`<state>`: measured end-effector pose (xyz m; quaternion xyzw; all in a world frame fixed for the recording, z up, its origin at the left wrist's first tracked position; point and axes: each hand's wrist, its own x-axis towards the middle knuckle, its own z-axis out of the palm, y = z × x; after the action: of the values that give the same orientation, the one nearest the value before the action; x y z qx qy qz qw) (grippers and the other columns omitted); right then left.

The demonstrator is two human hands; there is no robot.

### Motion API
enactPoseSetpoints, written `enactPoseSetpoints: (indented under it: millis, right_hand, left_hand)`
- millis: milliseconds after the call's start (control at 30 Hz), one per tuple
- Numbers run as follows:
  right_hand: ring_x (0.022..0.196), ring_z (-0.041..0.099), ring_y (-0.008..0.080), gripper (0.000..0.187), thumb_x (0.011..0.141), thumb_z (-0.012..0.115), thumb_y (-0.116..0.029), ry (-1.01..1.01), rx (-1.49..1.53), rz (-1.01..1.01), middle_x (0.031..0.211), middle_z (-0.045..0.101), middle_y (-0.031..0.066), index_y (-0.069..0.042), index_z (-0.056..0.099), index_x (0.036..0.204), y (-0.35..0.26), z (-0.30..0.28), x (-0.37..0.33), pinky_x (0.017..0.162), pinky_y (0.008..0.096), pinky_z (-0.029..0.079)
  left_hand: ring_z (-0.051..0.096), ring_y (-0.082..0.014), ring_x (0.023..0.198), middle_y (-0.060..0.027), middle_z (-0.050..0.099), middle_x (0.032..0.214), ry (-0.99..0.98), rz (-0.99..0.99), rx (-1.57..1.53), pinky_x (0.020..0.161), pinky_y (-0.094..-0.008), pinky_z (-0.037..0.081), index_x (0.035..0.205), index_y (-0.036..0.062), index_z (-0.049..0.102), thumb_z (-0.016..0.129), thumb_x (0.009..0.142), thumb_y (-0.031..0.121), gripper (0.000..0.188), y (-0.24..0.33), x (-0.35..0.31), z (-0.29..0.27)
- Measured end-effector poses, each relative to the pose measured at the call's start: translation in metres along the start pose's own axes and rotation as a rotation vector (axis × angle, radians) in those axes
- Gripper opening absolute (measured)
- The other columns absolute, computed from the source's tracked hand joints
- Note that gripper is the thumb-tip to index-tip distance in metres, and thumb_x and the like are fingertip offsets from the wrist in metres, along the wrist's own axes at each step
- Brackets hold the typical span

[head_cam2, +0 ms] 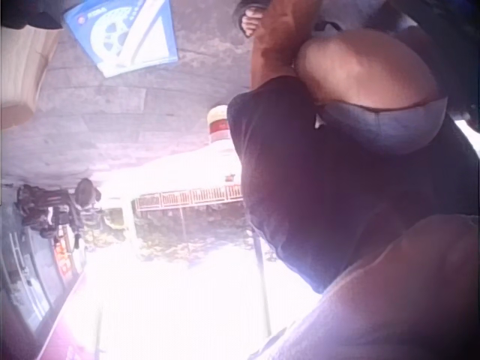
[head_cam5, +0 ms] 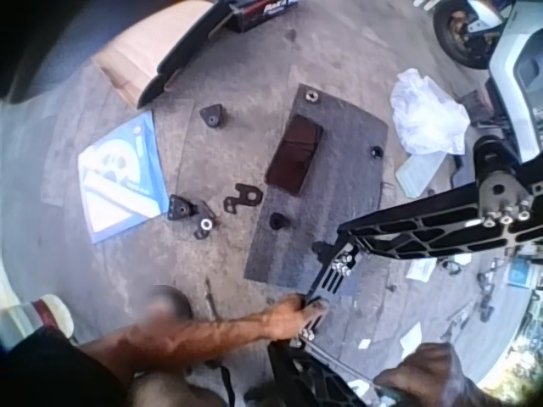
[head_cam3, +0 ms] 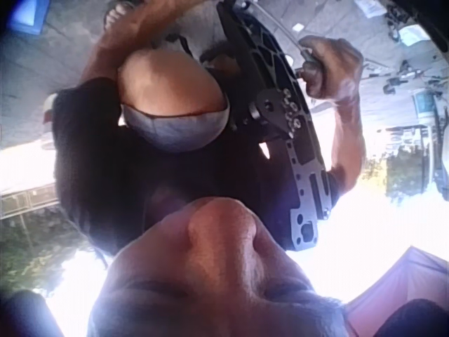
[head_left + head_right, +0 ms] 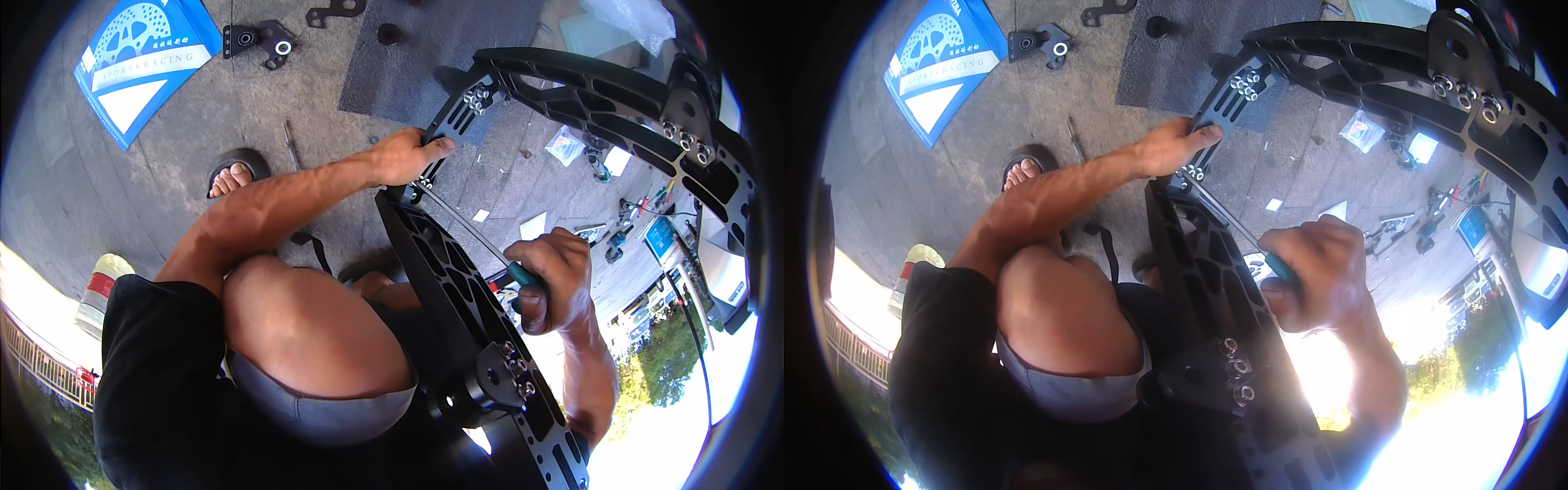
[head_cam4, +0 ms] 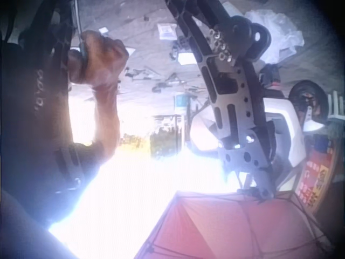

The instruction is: The person assembles a black motorcycle swingarm by inserting bolts and tightening them with a screwdriver and an Allen key. The person holds the swingarm, aligns holes, and secures multiple fasteners while squatting on the floor.

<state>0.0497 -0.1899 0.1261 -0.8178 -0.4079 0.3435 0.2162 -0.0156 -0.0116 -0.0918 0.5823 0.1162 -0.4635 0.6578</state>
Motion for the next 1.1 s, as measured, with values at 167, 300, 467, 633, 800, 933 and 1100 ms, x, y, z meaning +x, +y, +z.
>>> enactPoseSetpoints:
  millis: [167,300,467,633,800,933,1100]
  right_hand:
    - [0.044,0.049,0.0190,0.025,0.080,0.051,-0.029,0.216,0.117,0.132,0.052,0.049,0.0031,-0.005,0.061,0.081,-0.002,0.013,-0.013,0.046,0.0329,0.039]
    - [0.043,0.047,0.0177,0.028,0.083,0.051,-0.031,0.319,0.203,0.222,0.052,0.049,0.0027,-0.005,0.060,0.080,-0.005,0.024,-0.013,0.044,0.0312,0.037]
    - [0.054,0.061,0.0231,0.030,0.080,0.067,-0.036,-0.043,0.021,-0.028,0.063,0.062,0.0060,-0.007,0.061,0.086,0.001,0.008,-0.003,0.053,0.0340,0.047]
    - [0.069,0.067,0.0226,0.066,0.044,0.089,-0.034,-0.268,0.029,0.129,0.081,0.070,0.0068,-0.009,0.066,0.100,-0.001,-0.023,0.001,0.062,0.0317,0.050]
    - [0.057,0.046,0.0084,0.060,0.058,0.088,-0.023,0.142,0.300,0.293,0.069,0.055,0.0002,-0.002,0.064,0.109,0.016,-0.032,-0.017,0.052,0.0235,0.037]
    - [0.060,0.042,0.0069,0.033,0.079,0.072,-0.011,0.298,0.294,0.508,0.071,0.055,0.0013,0.002,0.063,0.109,0.041,0.007,-0.034,0.054,0.0224,0.035]
    - [0.064,0.049,0.0100,0.025,0.090,0.061,-0.019,0.498,0.314,0.552,0.073,0.059,0.0029,0.002,0.065,0.103,0.053,0.047,-0.069,0.059,0.0239,0.040]
  left_hand:
    - [0.064,-0.0260,0.086,-0.0146,0.065,0.085,0.014,0.023,0.007,0.079,-0.0411,0.049,0.105,-0.0054,0.063,0.041,0.091,0.069,0.079,0.004,-0.005,-0.002]
    - [0.064,-0.0256,0.086,-0.0149,0.065,0.085,0.026,-0.002,0.063,0.079,-0.0406,0.049,0.102,-0.0045,0.064,0.041,0.091,0.069,0.077,0.007,-0.005,-0.004]
    - [0.064,-0.0244,0.089,-0.0128,0.066,0.088,0.004,0.035,0.053,0.081,-0.0399,0.049,0.103,-0.0013,0.065,0.049,0.091,0.063,0.068,0.005,-0.002,-0.008]
    - [0.062,-0.0235,0.096,-0.0113,0.066,0.098,-0.079,0.035,-0.044,0.086,-0.0380,0.048,0.112,0.0021,0.064,0.053,0.093,0.054,0.056,-0.003,0.001,-0.009]
    - [0.062,-0.0211,0.103,-0.0117,0.066,0.113,-0.148,0.025,-0.156,0.090,-0.0345,0.049,0.125,0.0016,0.057,0.059,0.094,0.036,0.047,-0.003,0.006,-0.017]
    - [0.066,-0.0184,0.091,-0.0110,0.069,0.100,-0.134,0.008,-0.319,0.081,-0.0320,0.052,0.116,-0.0015,0.059,0.064,0.090,0.020,0.035,0.002,0.007,-0.014]
    - [0.066,-0.0206,0.081,-0.0113,0.069,0.088,-0.044,0.076,-0.151,0.076,-0.0338,0.052,0.106,-0.0006,0.061,0.065,0.089,0.021,0.028,0.003,0.005,-0.006]
